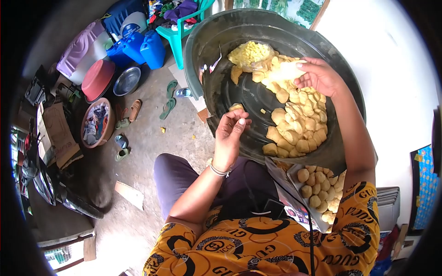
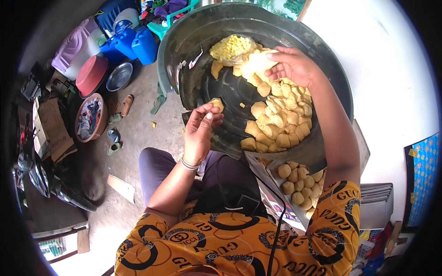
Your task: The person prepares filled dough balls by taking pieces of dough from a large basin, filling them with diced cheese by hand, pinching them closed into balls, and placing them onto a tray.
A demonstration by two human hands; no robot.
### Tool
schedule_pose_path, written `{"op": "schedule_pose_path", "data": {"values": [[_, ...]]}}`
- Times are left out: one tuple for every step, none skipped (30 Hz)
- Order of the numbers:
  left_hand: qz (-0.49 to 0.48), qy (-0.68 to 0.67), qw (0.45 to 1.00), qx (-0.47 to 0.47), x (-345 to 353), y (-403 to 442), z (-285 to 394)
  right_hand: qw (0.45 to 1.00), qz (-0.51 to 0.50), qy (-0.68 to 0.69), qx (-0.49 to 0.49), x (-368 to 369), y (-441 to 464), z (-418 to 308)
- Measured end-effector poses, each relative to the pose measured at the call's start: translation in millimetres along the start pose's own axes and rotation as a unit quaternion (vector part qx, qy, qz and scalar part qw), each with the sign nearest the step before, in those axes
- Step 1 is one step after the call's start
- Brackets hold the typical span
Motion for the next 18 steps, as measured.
{"op": "schedule_pose_path", "data": {"values": [[0.0,-0.003,1.0,-0.009,0.5,0.5,-0.8,0.999,-0.04,0.007,0.01,12.1,2.2,2.8],[0.001,-0.006,1.0,-0.018,1.0,0.4,-1.6,0.997,-0.08,0.014,0.02,23.2,4.0,5.6],[0.001,-0.009,1.0,-0.026,1.5,0.4,-1.4,0.992,-0.12,0.021,0.031,35.7,5.0,7.9],[-0.028,-0.018,0.999,-0.033,6.1,1.0,0.1,0.988,-0.144,0.038,0.05,49.1,5.8,13.5],[-0.049,-0.009,0.998,-0.023,11.1,0.5,4.4,0.983,-0.169,0.032,0.063,63.1,4.1,16.8],[-0.073,-0.016,0.997,-0.007,14.7,1.5,5.6,0.981,-0.174,0.031,0.075,77.7,0.8,19.2],[-0.096,-0.022,0.995,0.009,19.9,2.3,9.7,0.98,-0.178,0.031,0.087,92.7,-3.4,20.5],[-0.103,-0.059,0.993,-0.01,22.1,1.4,8.9,0.976,-0.186,-0.008,0.109,105.5,-6.4,21.4],[-0.131,-0.054,0.988,-0.058,21.8,0.1,3.6,0.979,-0.175,-0.021,0.107,104.1,-3.5,25.0],[-0.12,-0.029,0.99,-0.069,19.9,-1.2,1.0,0.98,-0.163,-0.033,0.104,101.0,0.9,32.3],[-0.109,-0.004,0.991,-0.08,18.4,-2.5,-1.3,0.982,-0.151,-0.045,0.102,97.4,3.7,35.9],[-0.107,-0.009,0.991,-0.084,18.8,-1.8,-0.5,0.988,-0.123,-0.047,0.084,86.3,5.3,28.9],[-0.104,-0.014,0.991,-0.088,19.1,-0.5,-0.1,0.992,-0.101,-0.024,0.066,71.8,8.3,25.7],[-0.102,-0.019,0.99,-0.091,19.4,0.2,-0.5,0.995,-0.079,-0.011,0.055,59.1,9.4,22.7],[-0.106,-0.017,0.99,-0.094,20.7,0.3,-1.3,0.997,-0.058,0.0,0.044,51.4,8.4,17.7],[-0.11,-0.015,0.989,-0.095,22.1,1.3,-1.9,0.998,-0.045,0.003,0.035,46.4,5.8,13.9],[-0.114,-0.014,0.989,-0.096,23.7,3.1,-2.2,0.999,-0.031,0.004,0.025,41.9,3.3,9.0],[-0.108,-0.008,0.989,-0.099,23.6,3.6,-2.7,1.0,-0.018,0.006,0.016,36.8,1.0,4.2]]}}
Point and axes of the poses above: each hand's wrist, its own y-axis towards the middle knuckle, its own x-axis out of the palm, z = x × y, the point moved 8 cm from there along y, towards the middle knuckle, and after that the axes turned 9 degrees about -z, right-handed, at the moved point
